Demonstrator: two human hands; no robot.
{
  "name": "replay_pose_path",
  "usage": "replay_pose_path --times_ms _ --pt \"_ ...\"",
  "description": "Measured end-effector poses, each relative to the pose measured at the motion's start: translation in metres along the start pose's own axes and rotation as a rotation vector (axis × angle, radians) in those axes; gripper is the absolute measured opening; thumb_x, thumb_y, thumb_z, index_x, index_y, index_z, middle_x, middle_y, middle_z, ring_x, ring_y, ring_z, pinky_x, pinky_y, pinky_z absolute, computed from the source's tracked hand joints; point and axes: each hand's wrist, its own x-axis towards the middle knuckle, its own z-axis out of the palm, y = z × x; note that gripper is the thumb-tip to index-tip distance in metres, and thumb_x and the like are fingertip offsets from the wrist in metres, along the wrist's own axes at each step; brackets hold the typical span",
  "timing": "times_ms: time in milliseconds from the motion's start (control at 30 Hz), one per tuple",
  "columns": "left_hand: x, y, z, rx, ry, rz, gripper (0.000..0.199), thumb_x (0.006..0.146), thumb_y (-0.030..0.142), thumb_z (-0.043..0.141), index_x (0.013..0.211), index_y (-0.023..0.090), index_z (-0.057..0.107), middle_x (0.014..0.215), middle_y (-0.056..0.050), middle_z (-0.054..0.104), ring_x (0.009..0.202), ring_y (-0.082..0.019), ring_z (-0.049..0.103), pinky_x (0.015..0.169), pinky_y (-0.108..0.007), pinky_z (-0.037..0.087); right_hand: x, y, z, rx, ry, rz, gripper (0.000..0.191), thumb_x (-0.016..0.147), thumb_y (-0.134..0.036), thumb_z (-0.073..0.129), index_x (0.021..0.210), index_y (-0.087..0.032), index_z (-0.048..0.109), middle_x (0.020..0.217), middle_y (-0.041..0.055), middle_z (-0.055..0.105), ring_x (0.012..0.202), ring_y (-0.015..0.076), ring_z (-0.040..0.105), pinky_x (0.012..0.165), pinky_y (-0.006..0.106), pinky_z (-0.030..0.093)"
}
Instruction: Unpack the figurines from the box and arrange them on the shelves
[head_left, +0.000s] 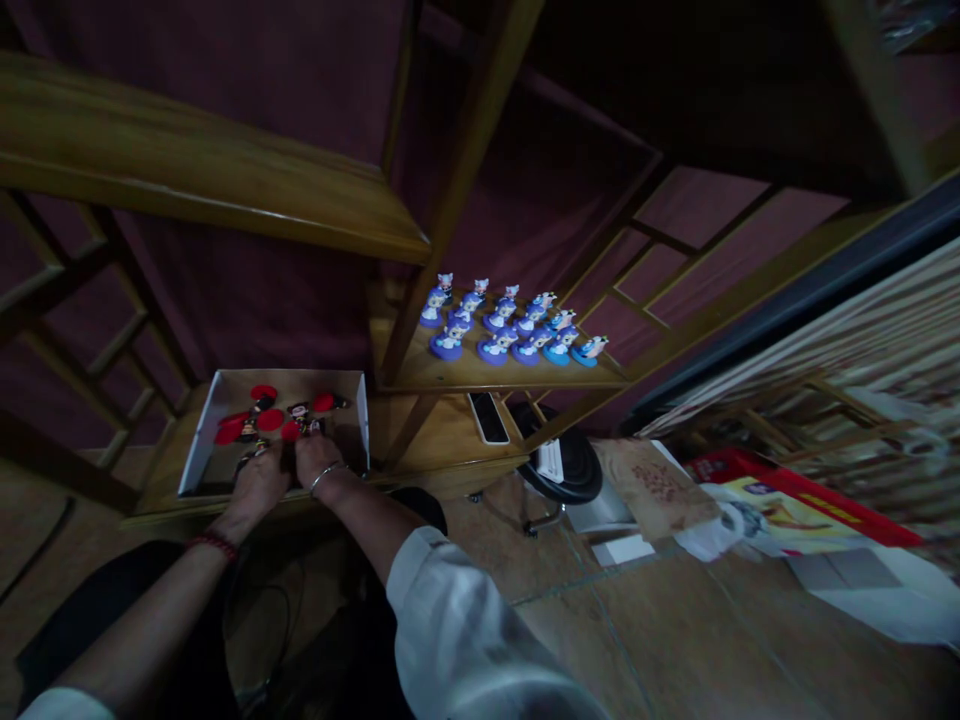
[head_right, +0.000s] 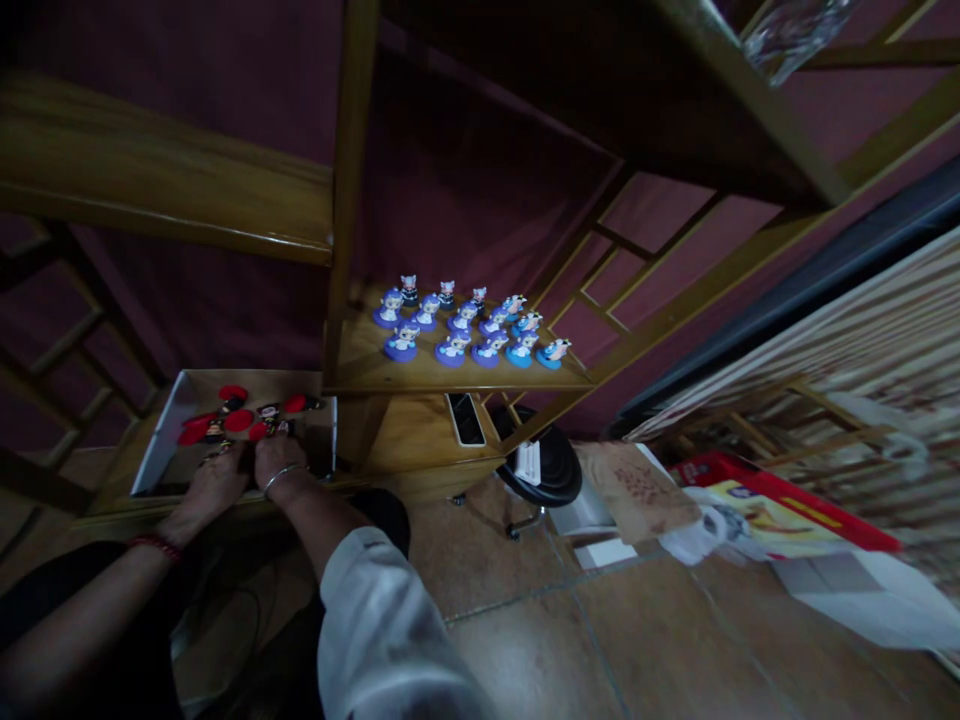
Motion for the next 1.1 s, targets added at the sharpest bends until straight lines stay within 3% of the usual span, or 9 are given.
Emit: replay_pose_path --times_ms 367,600,733,900,1100 --pt "0.007 -0.008 0.0 0.008 -0.02 0.077 0.038 0.069 0.004 0.04 0.104 0.01 0.054 0.099 -0.015 0.064 0.094 -0.023 0.061 0.078 -0.03 0.045 0.004 0.004 -0.004 0.011 -0.032 -0.012 0.034 0.073 -0.003 0.044 0.104 -0.006 0.058 0.099 0.0163 0.064 0.093 0.0227 0.061 0.079 0.03 0.049" --pt "0.012 -0.02 0.005 0.007 -0.008 0.178 0.039 0.069 0.002 0.037 0.102 0.011 0.056 0.1 -0.013 0.064 0.093 -0.023 0.061 0.079 -0.029 0.044 0.008 0.014 0.005 0.112 0.056 -0.056 0.04 0.073 -0.014 0.051 0.113 -0.013 0.054 0.109 0.0128 0.061 0.101 0.0209 0.057 0.085 0.028 0.046" --pt "0.014 -0.022 0.007 -0.039 0.026 0.203 0.032 0.075 0.008 0.038 0.099 0.013 0.058 0.095 -0.011 0.066 0.091 -0.022 0.062 0.077 -0.029 0.045 0.006 0.02 0.004 0.127 0.057 -0.03 0.039 0.073 -0.018 0.052 0.111 -0.017 0.054 0.105 0.0093 0.063 0.097 0.0205 0.059 0.083 0.029 0.046" --pt "0.02 -0.027 0.011 -0.123 0.069 0.199 0.033 0.077 0.01 0.038 0.103 0.016 0.059 0.097 -0.01 0.066 0.091 -0.021 0.062 0.078 -0.029 0.045 0.006 0.026 0.004 0.126 0.07 -0.078 0.045 0.07 -0.013 0.053 0.115 -0.021 0.052 0.109 0.006 0.062 0.098 0.0181 0.058 0.085 0.028 0.044" --pt "0.026 -0.033 0.009 -0.198 0.037 0.144 0.038 0.077 0.011 0.039 0.108 0.018 0.058 0.096 -0.008 0.068 0.09 -0.018 0.062 0.079 -0.026 0.044 0.007 0.031 0.004 0.127 0.063 -0.104 0.047 0.07 -0.018 0.056 0.116 -0.023 0.051 0.109 0.0038 0.062 0.097 0.0172 0.058 0.083 0.027 0.044"
